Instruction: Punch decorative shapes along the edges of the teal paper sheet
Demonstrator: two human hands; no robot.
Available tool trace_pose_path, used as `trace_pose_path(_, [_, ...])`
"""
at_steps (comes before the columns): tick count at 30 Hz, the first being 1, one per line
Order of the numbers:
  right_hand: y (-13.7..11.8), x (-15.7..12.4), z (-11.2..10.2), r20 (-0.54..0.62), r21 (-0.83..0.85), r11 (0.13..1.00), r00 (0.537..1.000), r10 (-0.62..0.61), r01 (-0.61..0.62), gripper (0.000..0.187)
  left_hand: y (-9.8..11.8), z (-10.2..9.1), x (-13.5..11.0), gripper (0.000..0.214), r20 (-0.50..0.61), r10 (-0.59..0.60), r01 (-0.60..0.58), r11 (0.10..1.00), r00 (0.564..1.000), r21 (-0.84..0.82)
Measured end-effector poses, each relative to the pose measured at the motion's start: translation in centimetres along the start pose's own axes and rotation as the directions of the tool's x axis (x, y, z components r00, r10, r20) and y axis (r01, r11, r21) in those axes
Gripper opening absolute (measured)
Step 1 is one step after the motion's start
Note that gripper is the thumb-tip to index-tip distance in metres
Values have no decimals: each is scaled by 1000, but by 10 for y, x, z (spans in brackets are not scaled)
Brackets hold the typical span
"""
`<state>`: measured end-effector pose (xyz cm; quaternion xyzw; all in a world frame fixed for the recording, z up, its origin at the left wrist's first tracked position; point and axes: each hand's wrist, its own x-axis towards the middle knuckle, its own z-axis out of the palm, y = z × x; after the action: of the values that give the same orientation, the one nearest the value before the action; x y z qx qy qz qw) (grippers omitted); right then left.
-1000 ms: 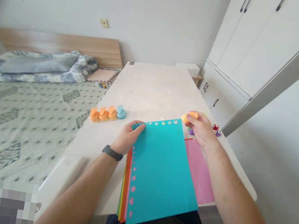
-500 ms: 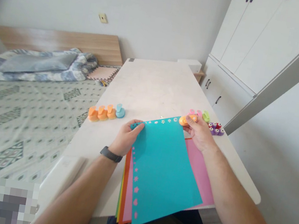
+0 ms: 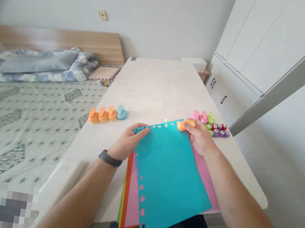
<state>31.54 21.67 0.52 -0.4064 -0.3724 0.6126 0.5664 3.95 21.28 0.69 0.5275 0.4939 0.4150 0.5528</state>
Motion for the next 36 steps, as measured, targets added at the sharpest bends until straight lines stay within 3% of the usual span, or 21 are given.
trace_pose_path(4, [-5, 2, -2, 26, -56, 998, 1000, 8, -6, 31, 6, -11, 2, 53, 71, 20, -12, 995, 997, -100])
trace_pose_path(8, [-12, 9, 1, 36, -81, 996, 999, 31, -28, 35, 8, -19, 6, 55, 44, 36, -26, 977, 998, -214])
trace_pose_path(13, [-14, 11, 19, 169, -195, 975, 975, 143, -109, 47, 3, -15, 5, 56, 126, 44, -38, 998, 991, -54])
trace_pose_path(18, [-13, 10, 45, 329, -351, 935, 928, 173, -50, 52, 0, -10, 1, 55, 335, 9, -43, 995, 942, 94])
trace_pose_path(20, [-10, 11, 53, 372, -412, 911, 913, 166, 2, 53, -1, -10, 0, 52, 370, -11, -47, 988, 929, 147])
trace_pose_path(24, [0, 14, 60, 396, -493, 865, 909, 135, 87, 53, -7, -14, 3, 47, 349, -51, -26, 977, 936, 214])
trace_pose_path(29, [8, 13, 60, 374, -444, 894, 918, 130, 54, 53, -11, -15, 6, 44, 290, -74, -3, 967, 954, 256])
trace_pose_path(36, [8, 6, 59, 372, -368, 929, 923, 96, 52, 44, -8, -7, 1, 45, 289, -110, 39, 970, 951, 241])
